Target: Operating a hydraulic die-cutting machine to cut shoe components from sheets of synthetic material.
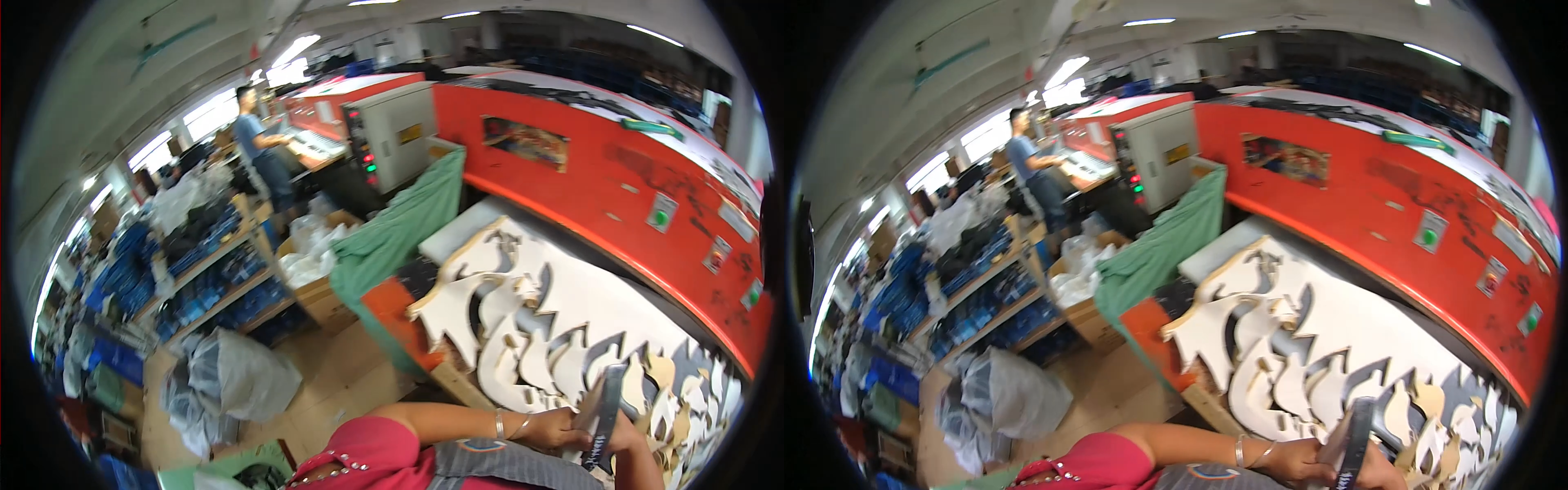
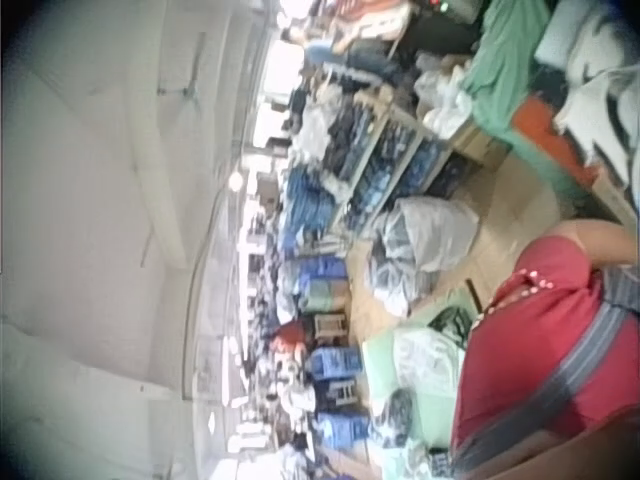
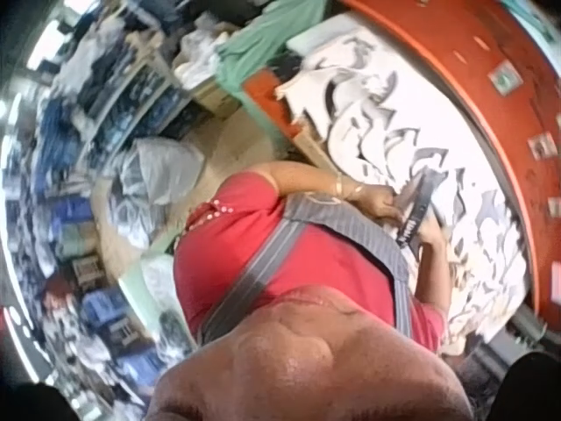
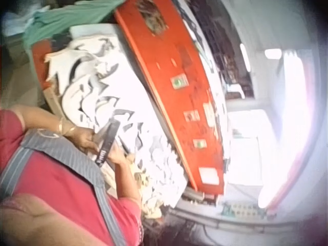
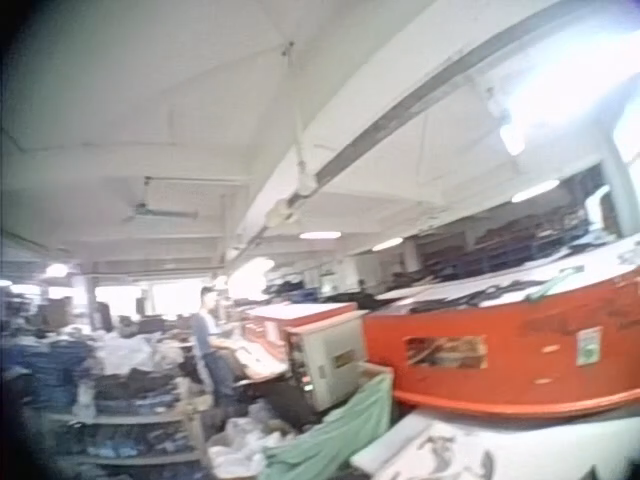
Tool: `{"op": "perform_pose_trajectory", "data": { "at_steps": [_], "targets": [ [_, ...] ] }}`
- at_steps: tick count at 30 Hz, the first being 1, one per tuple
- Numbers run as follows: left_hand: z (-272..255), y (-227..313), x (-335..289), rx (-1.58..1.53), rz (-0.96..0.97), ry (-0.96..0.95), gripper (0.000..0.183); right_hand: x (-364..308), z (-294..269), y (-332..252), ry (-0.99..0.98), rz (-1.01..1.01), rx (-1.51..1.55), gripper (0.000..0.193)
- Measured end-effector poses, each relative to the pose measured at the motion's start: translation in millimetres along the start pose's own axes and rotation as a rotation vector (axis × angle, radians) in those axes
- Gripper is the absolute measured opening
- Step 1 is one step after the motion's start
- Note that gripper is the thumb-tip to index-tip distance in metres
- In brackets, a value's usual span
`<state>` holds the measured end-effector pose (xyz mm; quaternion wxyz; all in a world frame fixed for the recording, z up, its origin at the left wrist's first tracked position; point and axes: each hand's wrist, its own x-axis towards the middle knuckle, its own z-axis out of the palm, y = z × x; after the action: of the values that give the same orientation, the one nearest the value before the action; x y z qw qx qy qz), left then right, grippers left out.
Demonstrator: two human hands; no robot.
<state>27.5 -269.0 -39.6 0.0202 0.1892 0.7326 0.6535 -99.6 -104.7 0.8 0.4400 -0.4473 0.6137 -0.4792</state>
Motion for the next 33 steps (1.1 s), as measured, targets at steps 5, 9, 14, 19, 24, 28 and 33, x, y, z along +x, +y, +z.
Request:
{"op": "perform_pose_trajectory", "data": {
  "at_steps": [5, 9, 14, 19, 24, 28, 33],
  "targets": [
    [-9.6, -1.5, -2.7, 0.042, -0.079, -0.110, 0.052, 2.2, 10.5, -5.9, -0.015, -0.002, 0.152, 0.058],
    [-20.5, 18.3, 3.9, 0.028, -0.183, -0.210, 0.046, -12.6, 5.8, 8.2, 0.014, 0.001, 0.145, 0.065],
    [-20.1, 28.0, -12.1, -0.019, -0.340, -0.118, 0.043, -7.5, 11.6, 4.8, 0.076, -0.028, 0.039, 0.061],
    [-31.3, -7.6, -8.9, 0.026, -0.049, 0.089, 0.036, -66.2, -4.0, 138.3, 0.478, -0.334, 0.878, 0.056],
    [0.7, -12.7, -36.5, -0.093, -0.076, 0.256, 0.028, -28.0, 20.0, 70.2, 0.296, -0.249, 0.894, 0.076],
    [-18.2, 23.1, -12.6, -0.769, -0.180, 0.021, 0.042, -17.1, 16.3, 32.9, 0.115, -0.063, 0.515, 0.089],
    [-27.3, -0.6, -56.3, -1.125, -0.325, 0.299, 0.044, -24.8, 20.9, 29.8, 0.274, -0.197, 0.734, 0.073]
  ]
}}
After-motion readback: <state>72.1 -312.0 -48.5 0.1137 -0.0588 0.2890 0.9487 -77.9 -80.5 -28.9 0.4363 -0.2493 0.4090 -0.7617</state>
